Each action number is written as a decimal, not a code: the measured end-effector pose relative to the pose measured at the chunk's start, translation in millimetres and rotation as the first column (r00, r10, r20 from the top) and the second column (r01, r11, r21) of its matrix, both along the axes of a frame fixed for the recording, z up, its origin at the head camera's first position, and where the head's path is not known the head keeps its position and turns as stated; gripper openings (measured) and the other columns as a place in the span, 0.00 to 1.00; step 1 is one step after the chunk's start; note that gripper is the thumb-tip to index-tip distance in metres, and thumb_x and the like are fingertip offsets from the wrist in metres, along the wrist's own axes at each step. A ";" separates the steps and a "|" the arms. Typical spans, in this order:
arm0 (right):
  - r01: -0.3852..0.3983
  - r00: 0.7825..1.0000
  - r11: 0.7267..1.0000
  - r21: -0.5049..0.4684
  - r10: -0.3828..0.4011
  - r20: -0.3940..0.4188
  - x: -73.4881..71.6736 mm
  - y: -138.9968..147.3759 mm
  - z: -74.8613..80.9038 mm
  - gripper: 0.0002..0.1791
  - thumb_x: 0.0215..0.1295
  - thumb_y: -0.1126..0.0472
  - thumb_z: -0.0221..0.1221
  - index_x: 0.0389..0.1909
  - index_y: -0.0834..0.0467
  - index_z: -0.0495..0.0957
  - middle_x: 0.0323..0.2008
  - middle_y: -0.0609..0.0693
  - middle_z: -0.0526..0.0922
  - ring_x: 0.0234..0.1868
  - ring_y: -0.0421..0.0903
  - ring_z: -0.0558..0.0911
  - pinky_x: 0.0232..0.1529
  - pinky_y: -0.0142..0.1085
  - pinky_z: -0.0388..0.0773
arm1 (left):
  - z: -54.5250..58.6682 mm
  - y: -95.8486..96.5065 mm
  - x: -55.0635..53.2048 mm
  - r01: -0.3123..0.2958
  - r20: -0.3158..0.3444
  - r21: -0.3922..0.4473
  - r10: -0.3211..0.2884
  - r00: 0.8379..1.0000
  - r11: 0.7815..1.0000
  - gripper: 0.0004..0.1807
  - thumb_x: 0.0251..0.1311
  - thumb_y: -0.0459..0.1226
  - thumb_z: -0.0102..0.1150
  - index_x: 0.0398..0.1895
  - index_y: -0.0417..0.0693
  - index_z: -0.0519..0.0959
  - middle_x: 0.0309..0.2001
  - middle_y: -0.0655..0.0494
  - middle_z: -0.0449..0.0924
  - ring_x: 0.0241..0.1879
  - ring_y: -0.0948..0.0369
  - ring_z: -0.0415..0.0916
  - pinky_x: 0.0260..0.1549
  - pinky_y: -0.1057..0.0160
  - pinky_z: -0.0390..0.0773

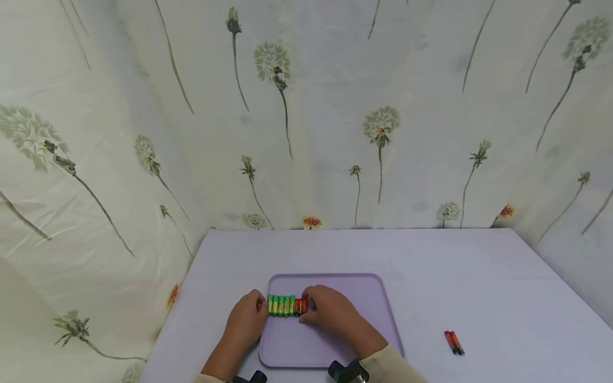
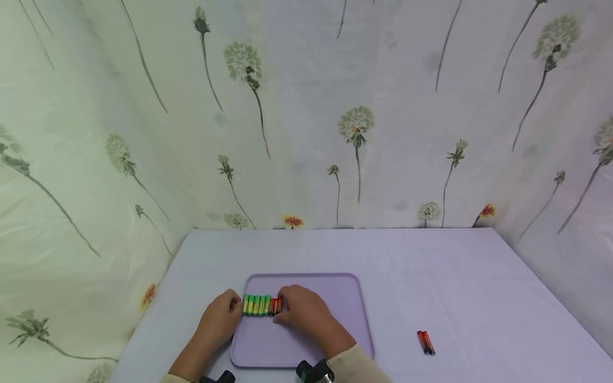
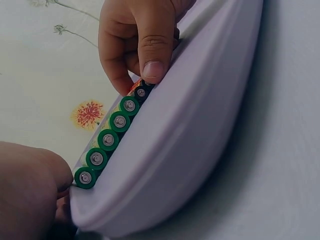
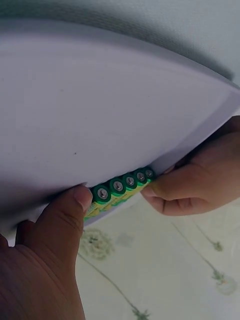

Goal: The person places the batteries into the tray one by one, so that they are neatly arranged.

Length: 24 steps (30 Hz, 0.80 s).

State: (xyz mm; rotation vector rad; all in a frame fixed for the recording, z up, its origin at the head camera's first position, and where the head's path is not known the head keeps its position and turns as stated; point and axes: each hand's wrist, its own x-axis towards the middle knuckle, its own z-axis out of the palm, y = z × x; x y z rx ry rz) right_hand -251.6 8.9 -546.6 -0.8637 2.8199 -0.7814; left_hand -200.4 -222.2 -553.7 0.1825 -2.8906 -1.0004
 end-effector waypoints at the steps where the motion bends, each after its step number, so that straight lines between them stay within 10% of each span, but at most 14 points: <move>1: 0.000 1.000 1.000 -0.004 0.000 -0.001 -0.2 0.0 -0.2 0.26 0.56 0.46 0.77 0.52 0.53 0.83 0.29 0.37 0.74 0.29 0.36 0.72 0.32 0.34 0.69 | 0.1 -0.1 -0.2 0.000 -0.002 -0.004 0.000 1.000 1.000 0.05 0.73 0.38 0.56 0.40 0.46 0.77 0.30 0.58 0.73 0.29 0.61 0.69 0.29 0.61 0.69; 24: 0.021 0.999 1.000 0.004 -0.021 0.034 5.8 1.2 4.5 0.33 0.54 0.44 0.78 0.57 0.56 0.81 0.33 0.40 0.77 0.33 0.37 0.73 0.37 0.37 0.73 | -5.2 -1.0 -1.2 0.009 -0.020 -0.008 -0.010 1.000 1.000 0.05 0.72 0.38 0.56 0.39 0.47 0.76 0.29 0.58 0.73 0.29 0.61 0.69 0.29 0.61 0.69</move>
